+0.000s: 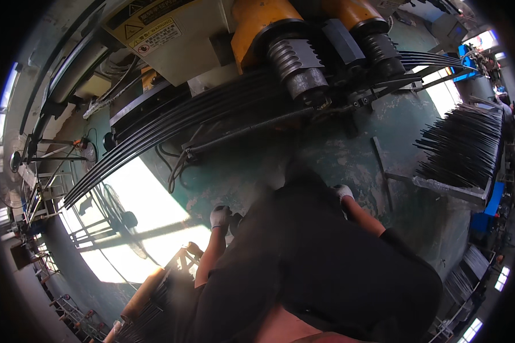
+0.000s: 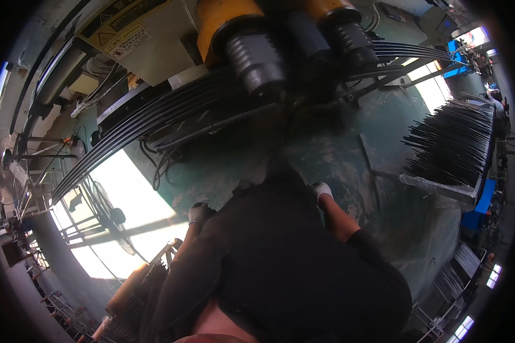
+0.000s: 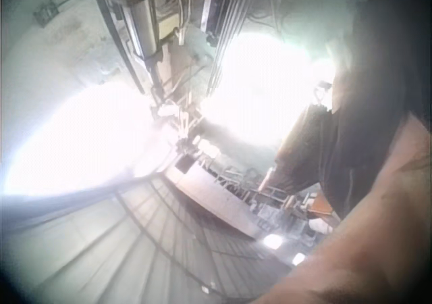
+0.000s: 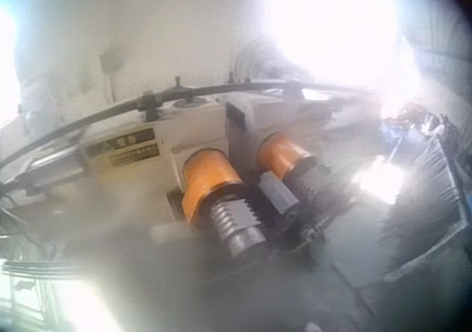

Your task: The person measures a wooden board with a tape measure, then repeatedly picks up bundles of long metal rods, feeds them into a bending machine, and stacks the bent rods on a nearby rack.

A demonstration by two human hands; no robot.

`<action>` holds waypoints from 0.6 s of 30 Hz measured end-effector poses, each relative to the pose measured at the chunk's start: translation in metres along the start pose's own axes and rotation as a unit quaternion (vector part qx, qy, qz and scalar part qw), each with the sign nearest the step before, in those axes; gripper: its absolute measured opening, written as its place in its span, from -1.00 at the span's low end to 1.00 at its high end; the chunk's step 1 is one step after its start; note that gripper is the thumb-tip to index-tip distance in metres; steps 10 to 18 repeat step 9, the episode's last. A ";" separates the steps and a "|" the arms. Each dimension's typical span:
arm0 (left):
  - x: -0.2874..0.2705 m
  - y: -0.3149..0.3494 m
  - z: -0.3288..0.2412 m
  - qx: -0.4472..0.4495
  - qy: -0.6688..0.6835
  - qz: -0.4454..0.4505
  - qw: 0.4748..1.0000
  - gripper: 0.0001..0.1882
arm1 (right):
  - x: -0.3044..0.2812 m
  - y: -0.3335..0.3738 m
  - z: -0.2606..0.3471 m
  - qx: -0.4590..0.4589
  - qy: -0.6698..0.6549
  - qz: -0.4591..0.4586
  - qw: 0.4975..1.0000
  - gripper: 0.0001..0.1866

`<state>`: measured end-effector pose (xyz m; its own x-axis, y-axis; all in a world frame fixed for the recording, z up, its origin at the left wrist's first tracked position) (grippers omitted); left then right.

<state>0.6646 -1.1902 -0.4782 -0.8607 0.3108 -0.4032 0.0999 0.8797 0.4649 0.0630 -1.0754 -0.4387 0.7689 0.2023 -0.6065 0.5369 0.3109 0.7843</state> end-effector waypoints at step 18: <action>-0.023 0.040 -0.068 -0.033 -0.265 0.062 0.962 -0.49 | 0.071 -0.077 -0.010 -0.073 0.138 0.050 0.986 -0.52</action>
Point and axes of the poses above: each hand's wrist, its own y-axis away from the middle knuckle, its own x-axis out of the palm, z = x × y, the point moved 9 cm from there along -y, towards the middle knuckle, and after that the axes turned 12 degrees about x, right-handed, at the moved point
